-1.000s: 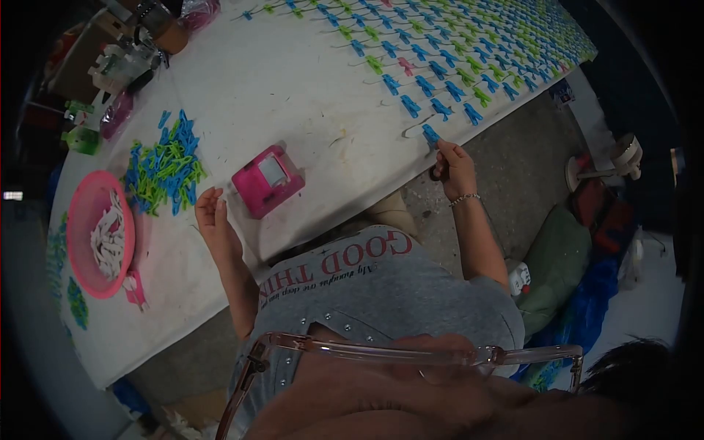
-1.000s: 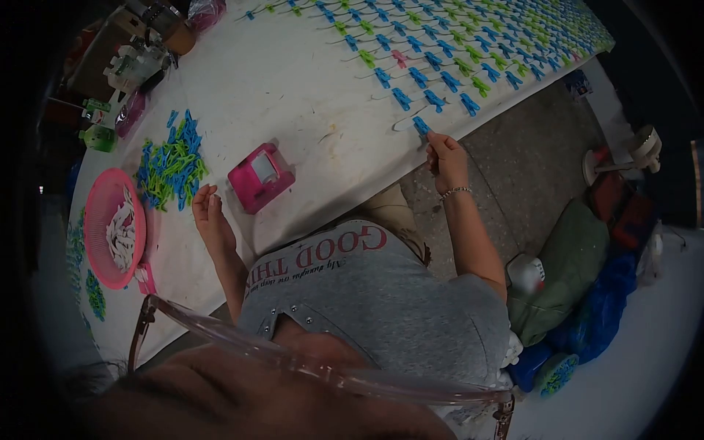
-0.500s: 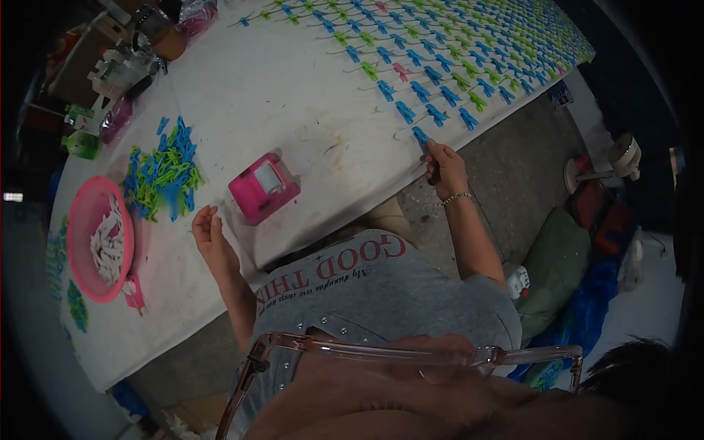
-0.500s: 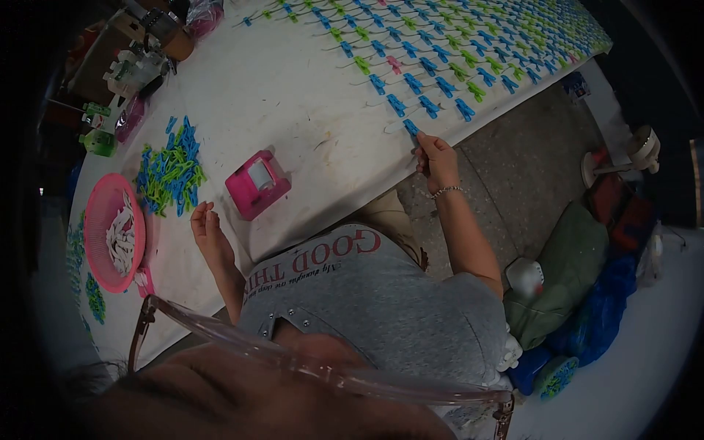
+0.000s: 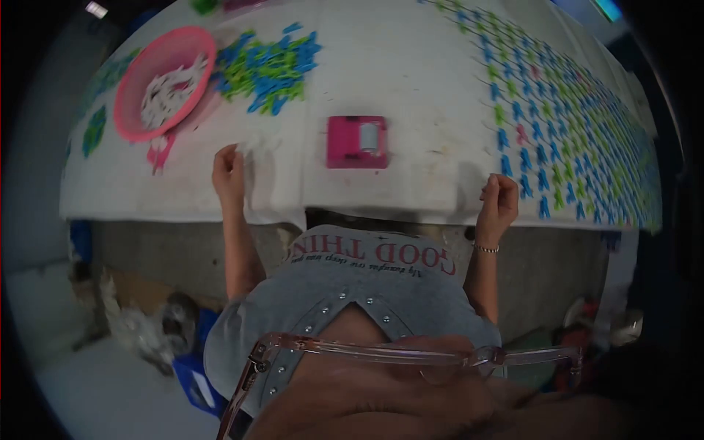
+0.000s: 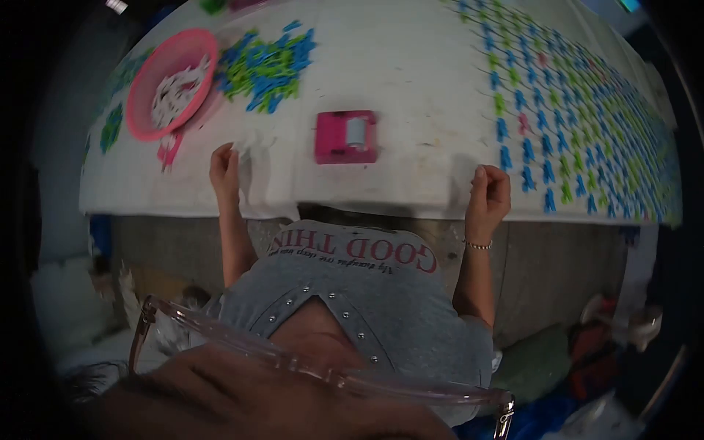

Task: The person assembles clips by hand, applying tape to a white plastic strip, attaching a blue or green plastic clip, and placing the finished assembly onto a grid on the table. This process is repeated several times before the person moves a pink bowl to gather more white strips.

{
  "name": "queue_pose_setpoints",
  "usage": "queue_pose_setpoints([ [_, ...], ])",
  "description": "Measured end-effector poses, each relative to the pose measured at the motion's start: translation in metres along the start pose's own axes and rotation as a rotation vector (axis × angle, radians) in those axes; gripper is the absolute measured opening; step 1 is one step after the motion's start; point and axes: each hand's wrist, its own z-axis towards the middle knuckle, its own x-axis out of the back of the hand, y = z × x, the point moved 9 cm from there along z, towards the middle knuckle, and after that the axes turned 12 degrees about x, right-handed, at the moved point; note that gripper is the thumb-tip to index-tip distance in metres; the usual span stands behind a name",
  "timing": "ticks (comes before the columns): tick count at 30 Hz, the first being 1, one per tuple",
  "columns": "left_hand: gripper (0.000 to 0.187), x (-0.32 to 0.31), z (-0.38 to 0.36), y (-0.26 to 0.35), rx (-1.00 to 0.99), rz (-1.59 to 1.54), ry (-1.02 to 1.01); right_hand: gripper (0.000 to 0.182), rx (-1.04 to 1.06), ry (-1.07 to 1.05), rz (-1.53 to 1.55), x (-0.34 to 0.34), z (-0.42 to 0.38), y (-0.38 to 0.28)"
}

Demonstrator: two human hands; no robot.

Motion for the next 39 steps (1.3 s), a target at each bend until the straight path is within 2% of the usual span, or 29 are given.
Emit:
queue_pose_setpoints([
  [2,0.016,0.009,-0.004,-0.011,0.046,0.052,0.015,0.012,0.092,-0.103,0.067,-0.038,0.003,-0.007],
  [6,0.020,0.011,-0.028,0.007,0.131,0.308,0.012,0.008,0.084,-0.313,0.078,-0.100,0.001,-0.009],
  [8,0.025,0.003,-0.033,0.013,0.062,0.366,0.001,0.007,0.271,-0.459,0.007,-0.128,0.000,-0.027],
  [9,0.025,0.002,-0.036,0.011,0.075,0.370,0.026,0.007,0.276,-0.481,0.025,-0.138,0.000,-0.032],
  [11,0.028,-0.009,-0.040,0.027,-0.061,0.537,0.072,0.006,0.414,-0.575,-0.027,-0.158,-0.001,-0.055],
  [12,0.028,-0.014,-0.040,0.029,-0.055,0.537,0.081,0.006,0.418,-0.584,-0.022,-0.162,-0.001,-0.059],
  [14,0.030,-0.021,-0.043,0.043,-0.193,0.668,0.207,0.008,0.463,-0.679,-0.043,-0.176,-0.008,-0.066],
  [20,0.024,-0.023,-0.023,0.022,-0.040,0.595,0.072,0.006,0.521,-0.787,-0.102,-0.193,-0.020,-0.068],
  [24,0.018,-0.007,-0.011,0.030,-0.080,0.531,0.121,0.006,0.526,-0.829,-0.123,-0.205,-0.016,-0.065],
  [26,0.014,-0.023,-0.008,0.030,0.256,-0.014,-0.256,0.011,0.467,-0.898,-0.066,-0.215,-0.013,-0.061],
  [27,0.014,-0.024,-0.010,0.042,0.249,-0.019,-0.264,0.011,0.469,-0.891,-0.075,-0.220,-0.010,-0.061],
  [29,0.014,-0.047,-0.020,0.071,0.235,-0.274,-0.501,0.014,0.268,-0.888,0.022,-0.232,-0.006,-0.049],
  [30,0.014,-0.052,-0.022,0.081,0.231,-0.276,-0.515,0.014,0.267,-0.876,0.013,-0.238,-0.004,-0.048],
  [32,0.011,-0.068,-0.028,0.106,0.135,-0.280,-0.607,0.021,-0.023,-0.891,0.316,-0.252,-0.007,-0.039],
  [33,0.011,-0.075,-0.028,0.111,0.131,-0.284,-0.620,0.021,-0.021,-0.880,0.307,-0.254,-0.004,-0.043],
  [35,0.009,-0.085,-0.030,0.132,-0.040,-0.265,-0.620,0.025,-0.508,-0.963,0.484,-0.260,-0.020,-0.033],
  [39,0.009,-0.104,-0.024,0.150,-0.158,-0.277,-0.614,0.025,-0.453,-0.955,0.444,-0.248,-0.017,-0.027],
])
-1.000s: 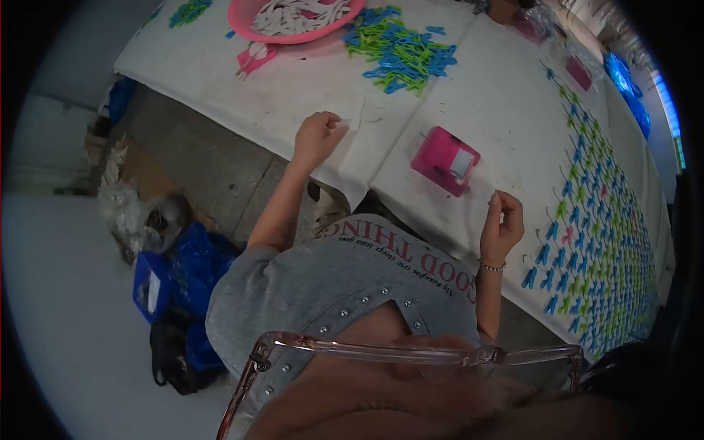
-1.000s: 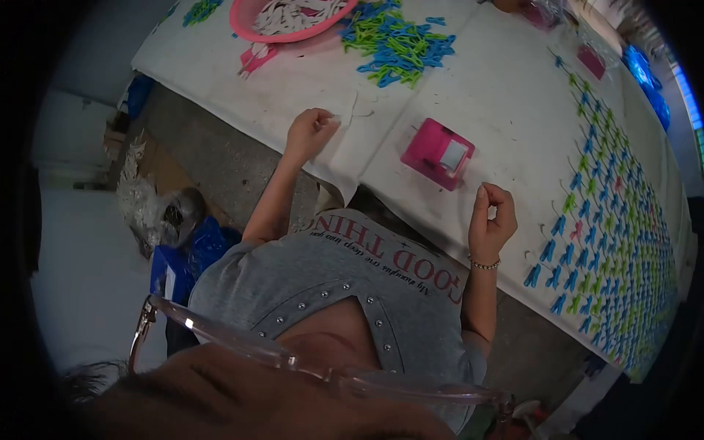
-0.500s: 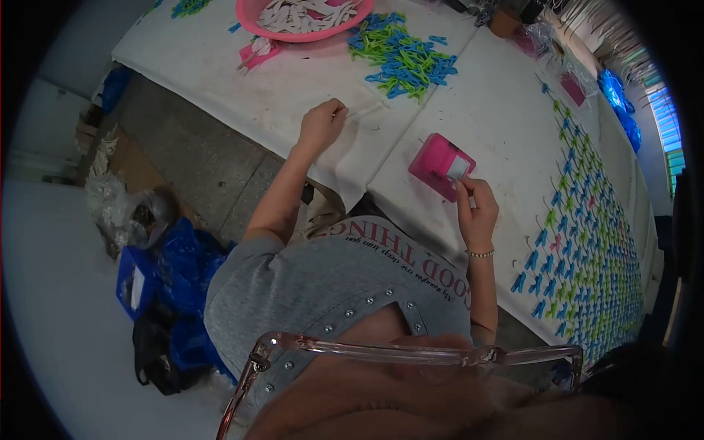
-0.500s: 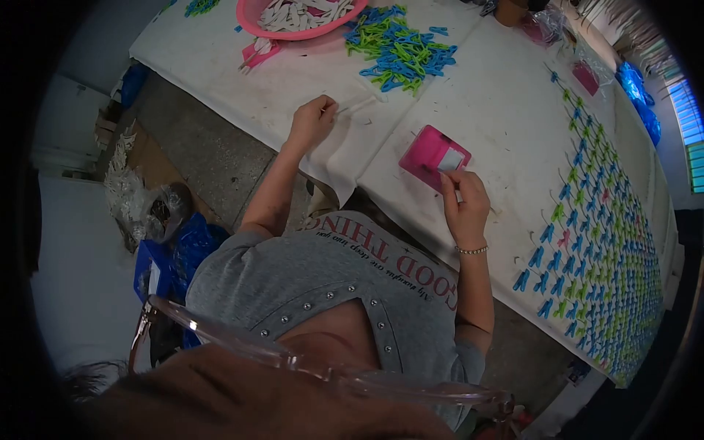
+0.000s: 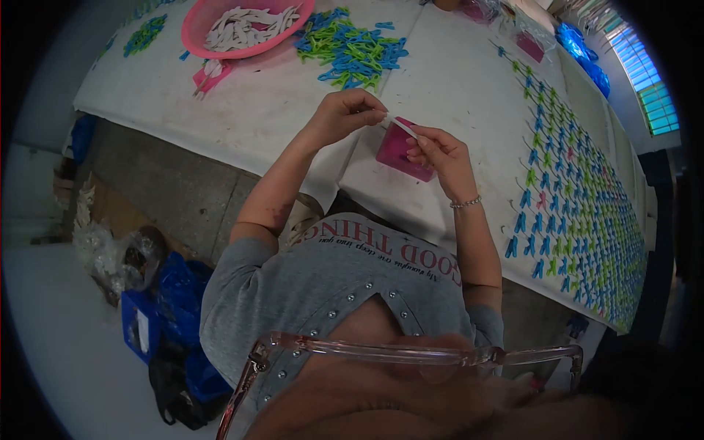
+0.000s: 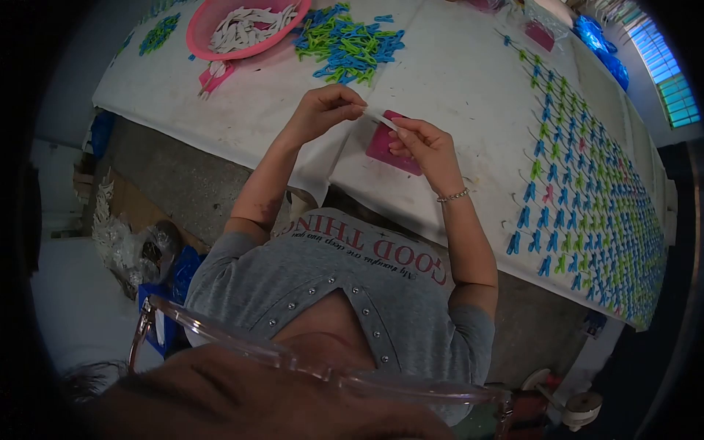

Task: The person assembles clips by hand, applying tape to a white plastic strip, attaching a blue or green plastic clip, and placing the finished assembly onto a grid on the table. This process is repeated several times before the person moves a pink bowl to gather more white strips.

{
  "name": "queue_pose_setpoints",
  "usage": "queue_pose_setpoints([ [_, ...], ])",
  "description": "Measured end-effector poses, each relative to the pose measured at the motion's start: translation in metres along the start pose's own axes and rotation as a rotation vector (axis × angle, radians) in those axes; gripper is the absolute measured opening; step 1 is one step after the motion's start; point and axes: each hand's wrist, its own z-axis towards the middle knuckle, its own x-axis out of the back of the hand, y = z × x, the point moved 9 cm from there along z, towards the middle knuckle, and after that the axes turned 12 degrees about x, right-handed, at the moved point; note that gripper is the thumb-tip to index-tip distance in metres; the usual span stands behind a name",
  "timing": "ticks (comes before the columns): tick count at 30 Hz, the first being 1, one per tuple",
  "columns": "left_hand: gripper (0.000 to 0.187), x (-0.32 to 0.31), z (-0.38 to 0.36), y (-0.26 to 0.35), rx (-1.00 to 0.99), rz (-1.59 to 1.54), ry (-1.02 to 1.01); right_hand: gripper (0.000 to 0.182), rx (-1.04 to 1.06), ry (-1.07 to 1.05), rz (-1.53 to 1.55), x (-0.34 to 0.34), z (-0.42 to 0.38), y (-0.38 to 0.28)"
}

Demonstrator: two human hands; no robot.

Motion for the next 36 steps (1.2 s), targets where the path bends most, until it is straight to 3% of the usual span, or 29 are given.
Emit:
queue_pose_setpoints([
  [2,0.008,-0.011,0.009,-0.012,0.170,-0.114,-0.064,0.022,0.036,0.032,-0.072,0.010,-0.004,-0.002],
  [9,0.010,-0.043,0.038,-0.008,0.145,-0.127,-0.123,0.019,0.216,0.041,-0.408,0.039,-0.015,0.001],
  [11,0.011,-0.050,0.043,0.000,0.017,-0.089,-0.151,0.020,0.372,0.110,-0.513,0.039,-0.019,-0.016],
  [12,0.011,-0.052,0.043,0.003,0.020,-0.093,-0.151,0.020,0.368,0.109,-0.515,0.038,-0.019,-0.018],
  [14,0.009,-0.053,0.040,0.027,-0.174,0.059,-0.097,0.023,0.411,0.107,-0.715,0.036,-0.020,-0.028],
  [17,0.008,-0.059,0.038,0.022,-0.192,0.124,-0.121,0.026,0.520,0.086,-0.888,0.035,-0.017,-0.022],
  [30,0.007,-0.048,0.019,0.017,-0.342,0.395,-0.059,0.016,0.624,0.053,-0.933,0.030,-0.012,-0.010],
  [32,0.007,-0.055,0.019,-0.002,-0.298,0.450,-0.112,0.019,0.719,-0.015,-1.067,0.027,-0.018,-0.016],
  [36,0.009,-0.071,0.020,-0.022,-0.213,0.433,-0.187,0.020,0.718,-0.018,-1.135,0.037,-0.027,-0.017],
])
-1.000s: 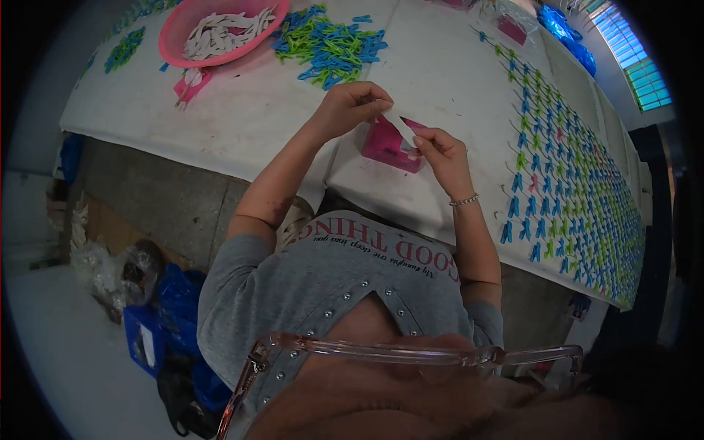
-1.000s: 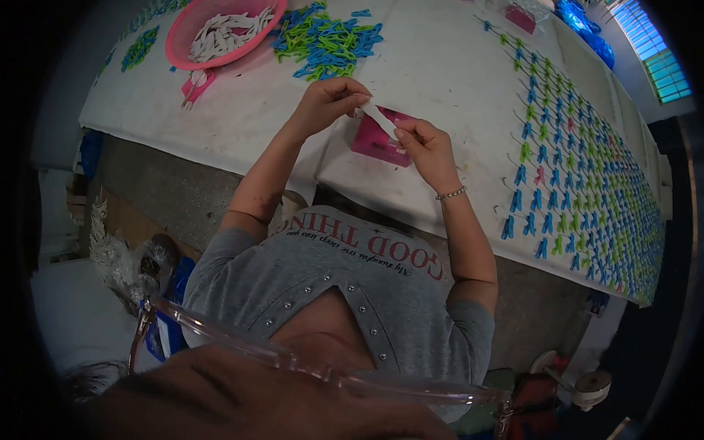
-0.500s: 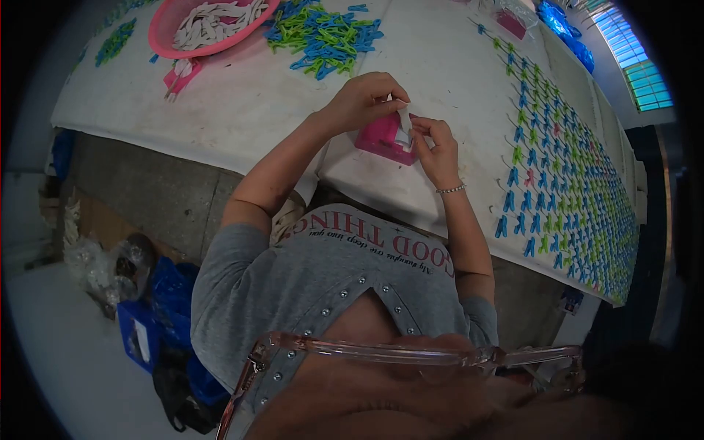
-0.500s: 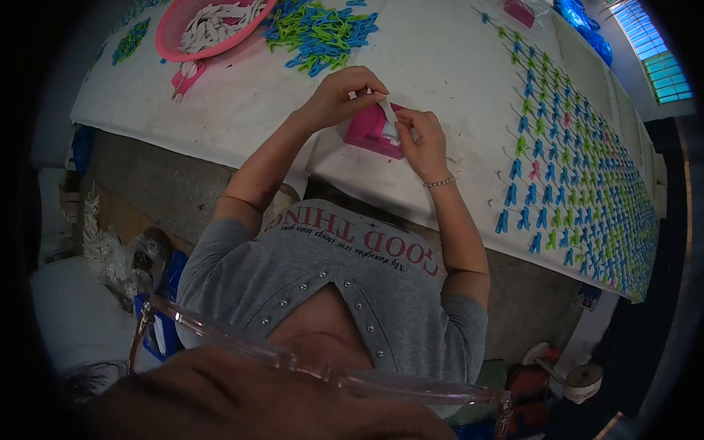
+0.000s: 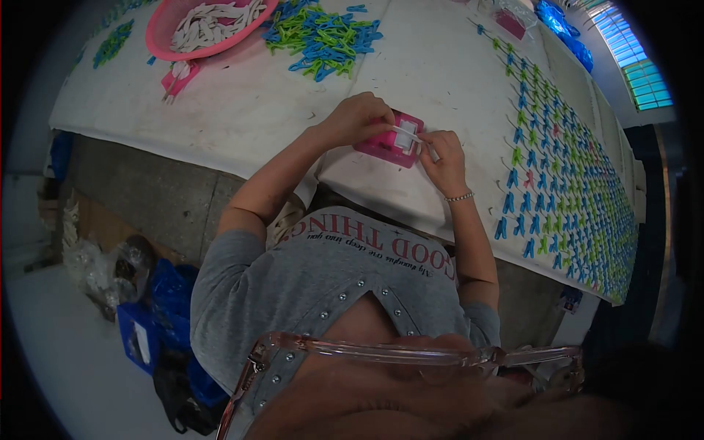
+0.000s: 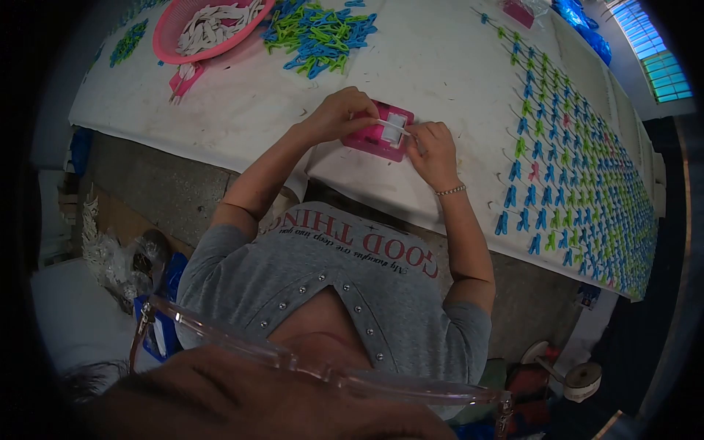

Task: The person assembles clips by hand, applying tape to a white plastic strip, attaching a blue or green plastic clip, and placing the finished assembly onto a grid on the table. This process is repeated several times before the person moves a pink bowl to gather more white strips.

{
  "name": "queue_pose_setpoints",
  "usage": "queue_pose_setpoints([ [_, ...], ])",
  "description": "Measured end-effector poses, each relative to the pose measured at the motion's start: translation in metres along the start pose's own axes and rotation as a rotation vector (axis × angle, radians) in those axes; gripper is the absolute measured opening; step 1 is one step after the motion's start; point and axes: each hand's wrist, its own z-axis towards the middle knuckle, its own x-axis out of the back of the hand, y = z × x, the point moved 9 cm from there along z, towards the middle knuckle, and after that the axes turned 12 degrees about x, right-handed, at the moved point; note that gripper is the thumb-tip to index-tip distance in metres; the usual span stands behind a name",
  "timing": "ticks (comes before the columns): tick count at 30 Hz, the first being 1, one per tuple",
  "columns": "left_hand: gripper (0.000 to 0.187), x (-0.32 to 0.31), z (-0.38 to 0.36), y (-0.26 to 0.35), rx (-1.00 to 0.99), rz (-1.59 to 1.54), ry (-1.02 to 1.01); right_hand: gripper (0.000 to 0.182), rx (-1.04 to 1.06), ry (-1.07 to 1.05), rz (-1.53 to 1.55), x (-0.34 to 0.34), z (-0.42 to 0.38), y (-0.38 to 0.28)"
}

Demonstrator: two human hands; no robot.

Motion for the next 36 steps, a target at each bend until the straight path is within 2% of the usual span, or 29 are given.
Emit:
queue_pose_setpoints([
  [6,0.006,-0.025,0.011,0.008,-0.031,0.040,-0.042,0.022,-0.006,0.027,-0.114,0.027,0.009,-0.002],
  [9,0.006,-0.031,0.016,0.015,-0.062,0.041,-0.014,0.022,-0.123,0.097,0.013,0.035,0.016,0.004],
  [11,0.007,-0.032,0.017,0.019,-0.083,0.042,0.011,0.028,-0.342,0.225,0.463,0.023,0.013,0.025],
  [12,0.007,-0.032,0.016,0.020,-0.085,0.044,0.013,0.028,-0.339,0.227,0.463,0.020,0.014,0.022],
  [14,0.009,-0.027,0.014,0.014,-0.004,-0.095,0.058,0.037,-0.404,0.300,0.759,0.006,0.015,0.023],
  [17,0.012,-0.022,0.007,0.005,0.118,-0.255,0.131,0.039,-0.413,0.273,0.816,-0.026,0.002,0.031],
  [21,0.017,-0.017,0.002,0.008,0.092,-0.180,0.082,0.039,-0.460,0.246,0.794,-0.038,-0.002,0.032],
  [23,0.027,0.007,0.004,0.020,0.097,-0.179,0.197,0.037,-0.410,0.184,0.595,-0.032,0.003,0.026],
  [24,0.027,0.015,0.006,0.025,0.095,-0.180,0.198,0.037,-0.410,0.183,0.593,-0.031,0.004,0.025],
  [26,0.035,0.023,0.008,0.041,-0.032,-0.167,0.131,0.035,-0.400,0.112,0.513,-0.033,0.006,0.021],
  [30,0.033,0.024,0.009,0.034,-0.019,-0.193,0.075,0.032,-0.333,0.057,0.421,-0.032,0.013,0.014],
  [36,0.026,0.013,-0.003,0.013,0.061,-0.063,0.066,0.033,-0.224,-0.057,0.216,-0.023,-0.001,0.016],
])
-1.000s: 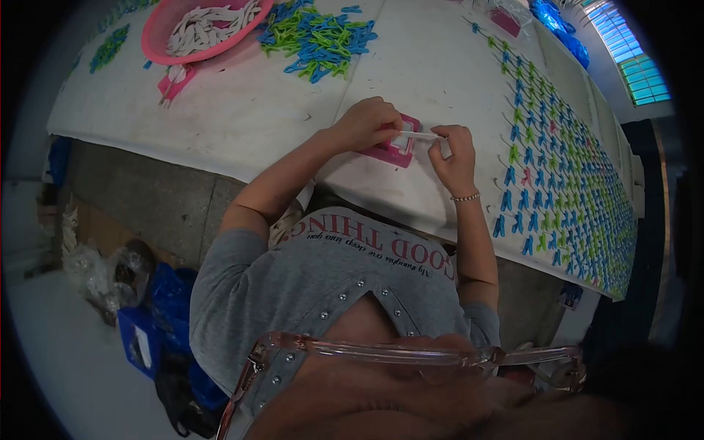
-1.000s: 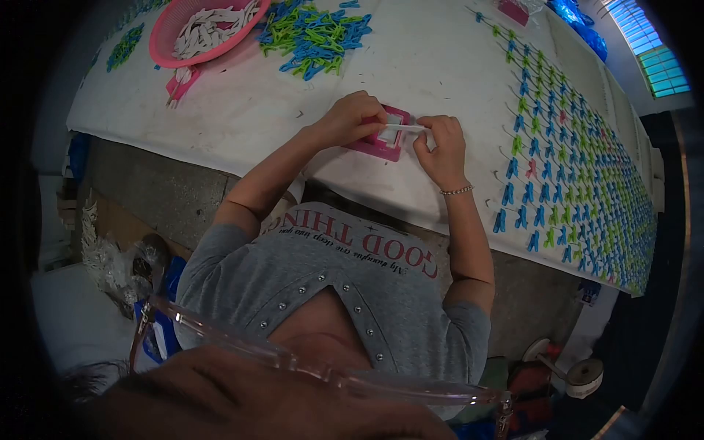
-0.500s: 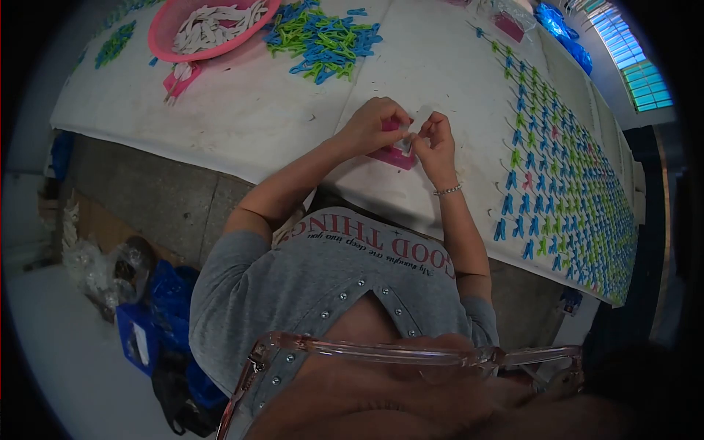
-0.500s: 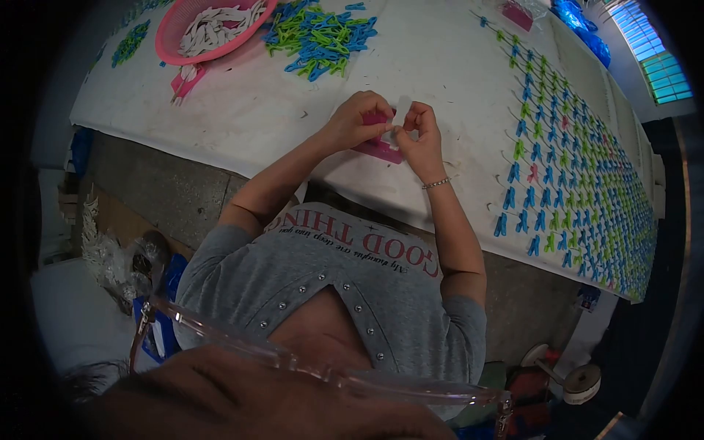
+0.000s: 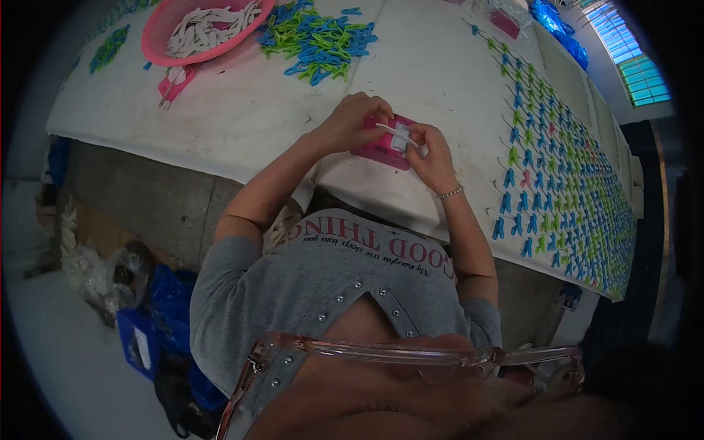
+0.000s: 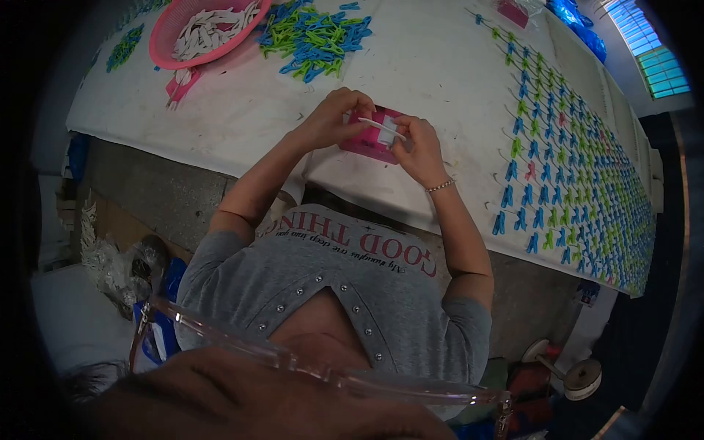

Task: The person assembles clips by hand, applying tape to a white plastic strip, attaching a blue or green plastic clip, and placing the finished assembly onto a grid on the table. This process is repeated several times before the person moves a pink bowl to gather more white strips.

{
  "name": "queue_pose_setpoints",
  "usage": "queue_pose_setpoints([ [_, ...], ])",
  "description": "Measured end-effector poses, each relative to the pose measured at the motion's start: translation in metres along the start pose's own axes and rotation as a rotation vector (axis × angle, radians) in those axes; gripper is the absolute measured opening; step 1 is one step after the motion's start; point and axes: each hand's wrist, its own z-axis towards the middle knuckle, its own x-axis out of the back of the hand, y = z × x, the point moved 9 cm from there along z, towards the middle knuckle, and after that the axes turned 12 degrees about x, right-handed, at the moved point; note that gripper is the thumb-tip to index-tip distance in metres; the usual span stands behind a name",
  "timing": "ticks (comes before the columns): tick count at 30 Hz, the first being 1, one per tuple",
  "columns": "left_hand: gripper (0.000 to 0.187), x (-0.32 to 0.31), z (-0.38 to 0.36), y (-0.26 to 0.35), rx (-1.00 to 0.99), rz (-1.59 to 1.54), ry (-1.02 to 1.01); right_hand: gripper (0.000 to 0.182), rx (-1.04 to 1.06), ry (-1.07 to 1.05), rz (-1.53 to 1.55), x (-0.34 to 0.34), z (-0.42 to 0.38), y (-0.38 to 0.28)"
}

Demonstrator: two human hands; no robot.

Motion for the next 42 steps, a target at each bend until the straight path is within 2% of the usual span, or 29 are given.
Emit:
queue_pose_setpoints([
  [5,0.024,-0.021,0.001,-0.008,-0.056,0.044,-0.013,0.035,-0.001,-0.062,-0.096,0.010,-0.006,0.002],
  [9,0.023,-0.035,0.006,-0.008,-0.088,0.061,0.015,0.035,0.047,-0.016,-0.131,0.030,-0.005,-0.009],
  [11,0.025,-0.050,0.008,-0.002,-0.053,0.046,-0.074,0.036,0.107,-0.015,-0.254,0.046,0.000,-0.023],
  [12,0.025,-0.052,0.011,0.000,-0.045,0.062,-0.055,0.036,0.130,-0.017,-0.241,0.051,0.004,-0.032],
  [14,0.027,-0.061,0.014,0.011,-0.122,-0.022,-0.086,0.035,0.115,-0.038,-0.288,0.061,0.013,-0.044],
  [18,0.026,-0.057,0.017,0.015,-0.144,-0.047,-0.045,0.037,0.123,-0.082,-0.237,0.063,0.033,-0.055],
  [19,0.026,-0.043,0.017,0.007,-0.087,-0.126,0.015,0.037,0.069,-0.044,-0.102,0.065,0.041,-0.054],
  [20,0.026,-0.030,0.015,-0.002,-0.029,-0.205,0.073,0.037,0.014,-0.006,0.033,0.065,0.047,-0.051],
  [21,0.026,-0.023,0.013,-0.010,-0.038,-0.202,0.076,0.037,0.020,-0.002,0.028,0.065,0.054,-0.046],
  [23,0.029,0.011,0.009,-0.056,0.091,-0.402,0.330,0.034,-0.007,-0.145,0.037,0.043,0.078,-0.020],
  [24,0.029,0.014,0.007,-0.068,0.082,-0.403,0.321,0.031,-0.022,-0.215,0.003,0.027,0.088,-0.001],
  [26,0.031,0.034,-0.008,-0.086,0.117,-0.450,0.563,0.029,0.006,-0.307,-0.073,0.005,0.100,0.030],
  [27,0.032,0.036,-0.011,-0.089,0.111,-0.444,0.596,0.029,0.014,-0.344,-0.122,-0.010,0.110,0.043],
  [29,0.034,0.032,-0.016,-0.097,0.129,-0.442,0.630,0.031,0.164,-0.360,-0.229,-0.036,0.133,0.065],
  [31,0.036,0.027,-0.015,-0.101,0.142,-0.434,0.620,0.034,0.191,-0.258,-0.287,-0.054,0.155,0.088],
  [35,0.037,0.016,-0.010,-0.100,0.144,-0.466,0.578,0.029,0.032,-0.173,-0.458,-0.059,0.179,0.097],
  [37,0.037,0.014,-0.011,-0.094,0.131,-0.481,0.561,0.023,0.064,-0.253,-0.461,-0.070,0.183,0.099],
  [40,0.039,0.015,-0.010,-0.101,0.151,-0.545,0.543,0.023,0.108,-0.267,-0.441,-0.072,0.180,0.098],
  [42,0.041,0.019,-0.012,-0.114,0.186,-0.610,0.526,0.023,0.060,-0.261,-0.369,-0.065,0.176,0.097],
])
